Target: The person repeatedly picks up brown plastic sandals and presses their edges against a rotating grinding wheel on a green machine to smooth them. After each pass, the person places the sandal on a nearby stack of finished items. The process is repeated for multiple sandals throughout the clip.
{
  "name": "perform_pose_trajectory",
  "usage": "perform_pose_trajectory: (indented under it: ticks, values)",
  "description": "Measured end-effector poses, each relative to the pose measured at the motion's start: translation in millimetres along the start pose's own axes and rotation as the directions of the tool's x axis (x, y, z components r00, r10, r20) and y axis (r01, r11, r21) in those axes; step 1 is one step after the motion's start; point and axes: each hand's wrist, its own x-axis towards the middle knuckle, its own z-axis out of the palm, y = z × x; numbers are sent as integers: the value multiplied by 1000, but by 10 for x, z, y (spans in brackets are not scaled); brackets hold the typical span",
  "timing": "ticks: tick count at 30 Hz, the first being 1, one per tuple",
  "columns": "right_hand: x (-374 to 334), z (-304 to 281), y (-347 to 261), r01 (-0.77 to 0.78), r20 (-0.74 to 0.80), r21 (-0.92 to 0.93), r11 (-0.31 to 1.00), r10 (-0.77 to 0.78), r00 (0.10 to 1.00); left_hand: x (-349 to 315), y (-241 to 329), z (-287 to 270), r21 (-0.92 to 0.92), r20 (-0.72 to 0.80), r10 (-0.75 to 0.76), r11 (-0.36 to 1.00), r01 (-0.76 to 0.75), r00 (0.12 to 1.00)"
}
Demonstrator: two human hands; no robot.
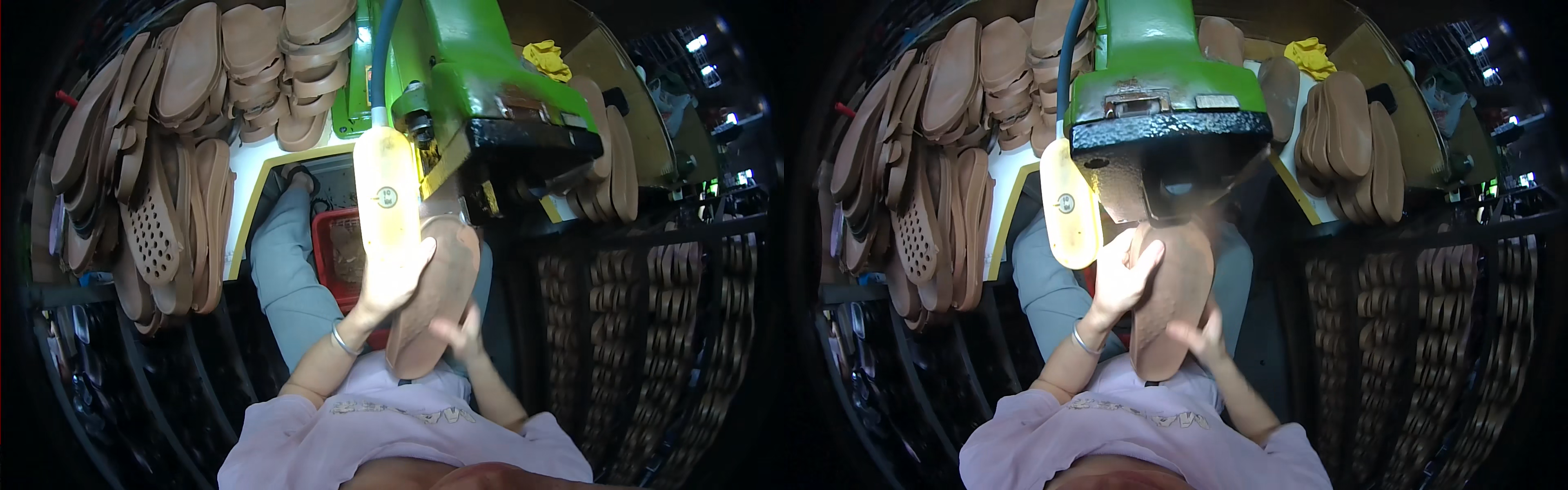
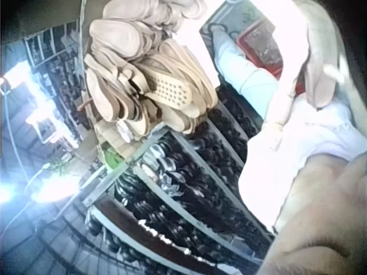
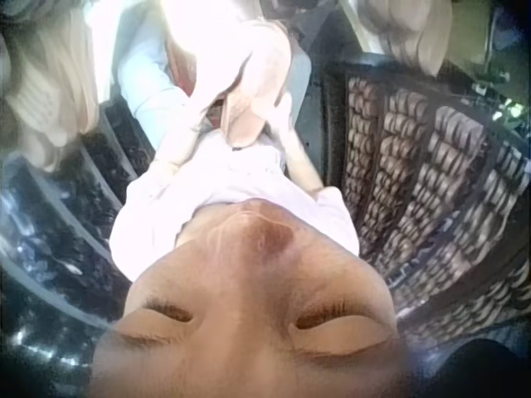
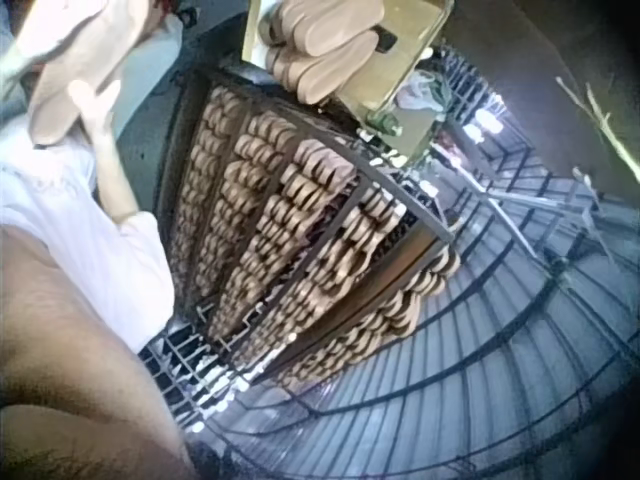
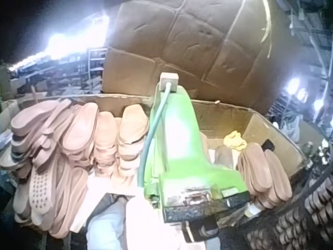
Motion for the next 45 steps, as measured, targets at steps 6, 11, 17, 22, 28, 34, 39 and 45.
perform_pose_trajectory:
  ticks: [6, 11, 17, 22, 28, 34, 39, 45]
  values:
    - [-972, -245, 326, -365, -163, 212, 906, 401, 901, -221, -183, -13, -81, -149, -26, 997, 14, 988]
    - [-854, -594, 44, -97, -414, 85, 992, 124, 902, -243, -103, -122, -83, -136, -47, 996, 36, 990]
    - [-224, -827, -399, 31, -514, -120, 992, -88, 853, -206, 36, -310, -168, 1, -75, 983, 74, 997]
    - [334, -960, -671, 100, -497, -141, 985, -158, 853, -181, 79, -385, -59, -22, 23, 998, -24, 999]
    - [807, -772, -908, 193, -406, -182, 964, -253, 878, -208, 285, -463, -205, -83, -108, 975, 89, 991]
    - [980, -601, -845, 191, -306, -109, 976, -216, 927, -340, 283, -723, -231, -118, -129, 968, 99, 985]
    - [1052, -325, -733, 232, -221, -38, 972, -235, 947, -444, 215, -1043, -234, -137, -118, 969, 83, 984]
    - [989, -48, -622, 208, -140, 2, 978, -206, 968, -602, 277, -1404, -237, -188, -180, 962, 134, 966]
